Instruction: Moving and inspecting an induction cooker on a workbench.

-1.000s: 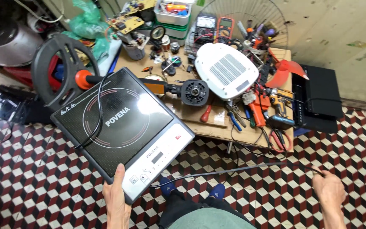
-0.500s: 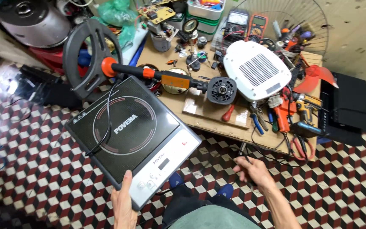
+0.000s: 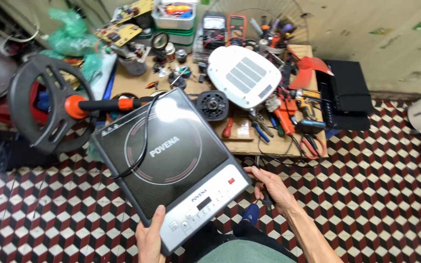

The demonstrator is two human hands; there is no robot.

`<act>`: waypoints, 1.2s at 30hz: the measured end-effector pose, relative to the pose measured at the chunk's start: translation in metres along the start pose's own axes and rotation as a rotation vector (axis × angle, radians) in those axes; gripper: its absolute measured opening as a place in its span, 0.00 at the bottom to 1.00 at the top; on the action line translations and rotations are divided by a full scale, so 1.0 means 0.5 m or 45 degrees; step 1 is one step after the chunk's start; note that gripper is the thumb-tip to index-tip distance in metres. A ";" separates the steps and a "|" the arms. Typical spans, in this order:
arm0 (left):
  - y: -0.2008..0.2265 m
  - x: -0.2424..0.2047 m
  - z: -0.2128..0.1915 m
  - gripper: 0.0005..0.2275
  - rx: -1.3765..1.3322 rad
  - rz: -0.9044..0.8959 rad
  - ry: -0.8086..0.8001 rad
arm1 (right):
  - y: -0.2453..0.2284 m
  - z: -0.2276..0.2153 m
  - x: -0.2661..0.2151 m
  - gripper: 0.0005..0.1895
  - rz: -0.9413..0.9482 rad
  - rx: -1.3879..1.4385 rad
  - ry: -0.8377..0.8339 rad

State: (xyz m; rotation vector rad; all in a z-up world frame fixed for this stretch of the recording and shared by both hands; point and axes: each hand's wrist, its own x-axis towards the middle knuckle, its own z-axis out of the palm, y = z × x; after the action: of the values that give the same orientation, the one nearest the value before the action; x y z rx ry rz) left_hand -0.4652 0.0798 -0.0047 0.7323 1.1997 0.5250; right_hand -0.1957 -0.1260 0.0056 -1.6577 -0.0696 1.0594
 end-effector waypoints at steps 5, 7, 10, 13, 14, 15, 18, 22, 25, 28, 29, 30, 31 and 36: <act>-0.021 -0.024 0.108 0.21 0.115 -0.088 -0.149 | 0.049 -0.097 -0.036 0.31 -0.004 0.163 0.046; -0.039 -0.027 0.147 0.22 0.226 -0.101 -0.191 | 0.057 -0.140 -0.059 0.34 0.010 0.241 0.098; -0.071 -0.048 0.202 0.22 0.255 -0.127 -0.299 | 0.082 -0.205 -0.097 0.33 -0.053 0.344 0.136; -0.085 -0.080 0.275 0.23 0.323 -0.037 -0.370 | 0.092 -0.262 -0.118 0.27 -0.114 0.404 0.122; -0.087 -0.092 0.300 0.23 0.383 -0.015 -0.387 | 0.101 -0.280 -0.121 0.24 -0.088 0.429 0.152; -0.094 -0.107 0.327 0.24 0.442 0.004 -0.401 | 0.112 -0.303 -0.125 0.21 -0.057 0.451 0.182; -0.126 -0.136 0.393 0.26 0.473 -0.040 -0.442 | 0.156 -0.370 -0.131 0.18 -0.071 0.639 0.195; -0.191 -0.167 0.485 0.27 0.582 -0.009 -0.509 | 0.230 -0.473 -0.138 0.18 -0.122 0.824 0.250; -0.236 -0.196 0.552 0.28 0.507 -0.008 -0.618 | 0.287 -0.549 -0.146 0.21 -0.098 0.977 0.333; -0.267 -0.214 0.625 0.28 0.626 -0.005 -0.680 | 0.289 -0.603 -0.158 0.25 -0.057 1.126 0.438; -0.276 -0.219 0.653 0.28 0.635 -0.041 -0.724 | 0.297 -0.624 -0.160 0.26 -0.051 1.153 0.500; -0.285 -0.222 0.682 0.27 0.645 -0.077 -0.767 | 0.305 -0.644 -0.160 0.28 -0.043 1.179 0.561; -0.298 -0.218 0.711 0.27 0.655 -0.084 -0.777 | 0.309 -0.669 -0.160 0.28 -0.042 1.188 0.574; -0.350 -0.189 0.858 0.27 0.727 -0.115 -0.972 | 0.304 -0.776 -0.148 0.27 -0.080 1.183 0.766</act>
State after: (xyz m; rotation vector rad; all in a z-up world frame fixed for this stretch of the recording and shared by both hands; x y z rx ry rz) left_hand -0.0847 -0.2011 0.0040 1.2158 0.6407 -0.1997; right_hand -0.0524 -0.5157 -0.0779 -1.0273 0.6643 0.3798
